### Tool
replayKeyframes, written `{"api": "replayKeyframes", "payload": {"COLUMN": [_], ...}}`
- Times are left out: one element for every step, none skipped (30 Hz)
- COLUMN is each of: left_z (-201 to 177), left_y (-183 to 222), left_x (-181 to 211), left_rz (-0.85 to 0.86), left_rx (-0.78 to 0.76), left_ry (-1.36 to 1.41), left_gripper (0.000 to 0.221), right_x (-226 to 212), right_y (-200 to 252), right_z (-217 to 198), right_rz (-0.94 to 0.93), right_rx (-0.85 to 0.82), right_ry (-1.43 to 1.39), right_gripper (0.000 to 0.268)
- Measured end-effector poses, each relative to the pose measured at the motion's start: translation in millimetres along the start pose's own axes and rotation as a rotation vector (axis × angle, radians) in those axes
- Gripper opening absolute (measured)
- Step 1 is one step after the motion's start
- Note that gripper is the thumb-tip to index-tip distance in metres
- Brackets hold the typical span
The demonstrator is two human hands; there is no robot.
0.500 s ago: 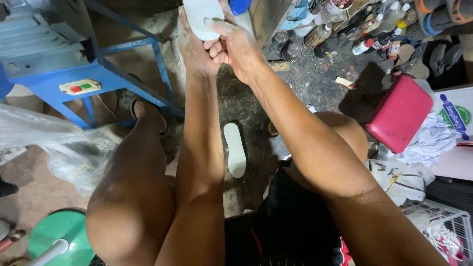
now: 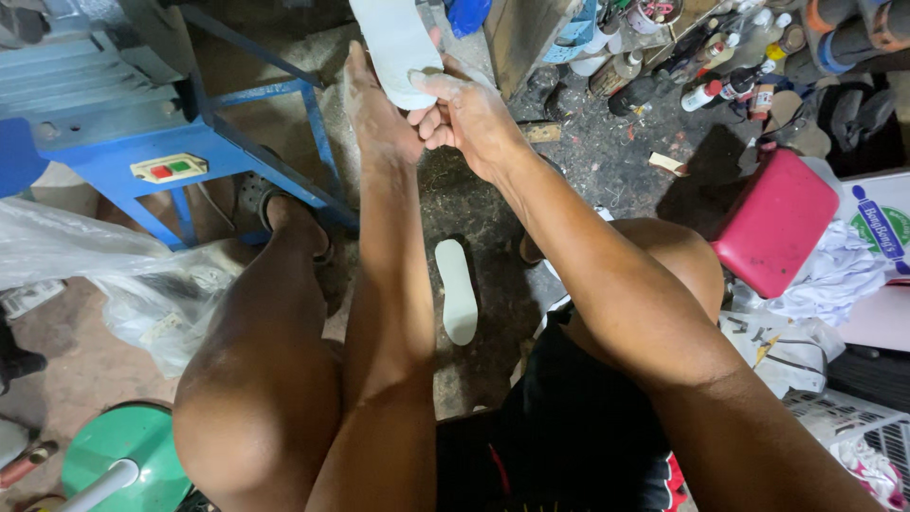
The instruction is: The person sands a white shoe sole using a bench grinder and then handles the piece by hand to inspect and clean it.
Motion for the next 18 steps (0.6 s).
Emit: {"api": "replayKeyframes", "payload": {"left_z": [-1.8, -4.3, -7.9, -11.4, -12.8, -14.0, -15.6, -16.2, -16.6, -17.3, -19.0, -17.1, -15.1, -12.6, -12.3, -11.7, -11.0, -8.5], "left_y": [-4.0, -7.9, -12.2, -16.1, -20.5, -24.8, -27.9, -29.6, -30.4, -30.8, -30.0, -28.3, -25.9, -23.5, -22.0, -18.3, -13.6, -10.2], "left_x": [-0.4, -2.2, -4.7, -7.2, -10.0, -11.0, -10.8, -11.3, -11.7, -11.2, -10.5, -10.6, -10.2, -8.1, -6.6, -5.2, -4.7, -4.5], "left_rz": [0.023, 0.046, 0.039, 0.032, 0.023, 0.026, 0.028, 0.030, 0.043, 0.055, 0.070, 0.118, 0.171, 0.225, 0.199, 0.175, 0.150, 0.132], "left_rx": [-0.026, -0.052, -0.057, -0.061, -0.070, -0.075, -0.079, -0.083, -0.051, -0.020, 0.016, -0.046, -0.106, -0.166, -0.121, -0.077, -0.029, -0.016], "left_ry": [-0.013, -0.026, -0.009, 0.008, 0.023, 0.020, 0.017, 0.014, 0.004, -0.005, -0.016, -0.031, -0.045, -0.060, -0.069, -0.078, -0.088, -0.071], "left_gripper": [0.062, 0.061, 0.062, 0.063, 0.064, 0.065, 0.066, 0.068, 0.066, 0.066, 0.065, 0.065, 0.065, 0.065, 0.065, 0.065, 0.065, 0.065], "right_x": [0.6, 0.2, -0.7, -1.2, -2.6, -3.8, -4.5, -5.0, -6.1, -6.6, -6.0, -5.5, -4.7, -3.7, -3.9, -4.7, -4.8, -4.6], "right_y": [-0.6, -2.2, -4.4, -6.0, -7.3, -8.6, -10.6, -13.4, -15.2, -16.2, -17.0, -16.9, -16.2, -14.1, -12.7, -11.2, -8.5, -5.8], "right_z": [-0.9, -1.6, -1.4, -0.8, -0.8, -0.6, 0.5, 2.1, 2.5, 2.1, 2.5, 2.6, 3.2, 3.7, 4.3, 4.0, 3.4, 3.0], "right_rz": [0.001, 0.001, -0.001, -0.001, -0.004, -0.008, -0.023, -0.038, -0.055, -0.058, -0.057, -0.056, -0.053, -0.051, -0.050, -0.045, -0.037, -0.030], "right_rx": [0.001, 0.001, 0.000, 0.002, 0.006, 0.010, 0.004, -0.001, -0.004, 0.002, 0.005, 0.008, -0.004, -0.016, -0.030, -0.029, -0.027, -0.024], "right_ry": [0.004, 0.007, 0.011, 0.016, 0.019, 0.022, 0.029, 0.035, 0.040, 0.043, 0.046, 0.048, 0.042, 0.035, 0.030, 0.030, 0.029, 0.028], "right_gripper": [0.039, 0.038, 0.036, 0.037, 0.037, 0.038, 0.039, 0.040, 0.042, 0.044, 0.045, 0.047, 0.048, 0.049, 0.050, 0.051, 0.051, 0.052]}}
Point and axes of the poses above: each hand's wrist, its own y-axis away from the middle knuckle, its own z-axis out of the palm, x = y × z, the point moved 3 cm from there along -y, towards the middle knuckle, and after that the axes turned 9 degrees about -y, right-handed, at the moved point
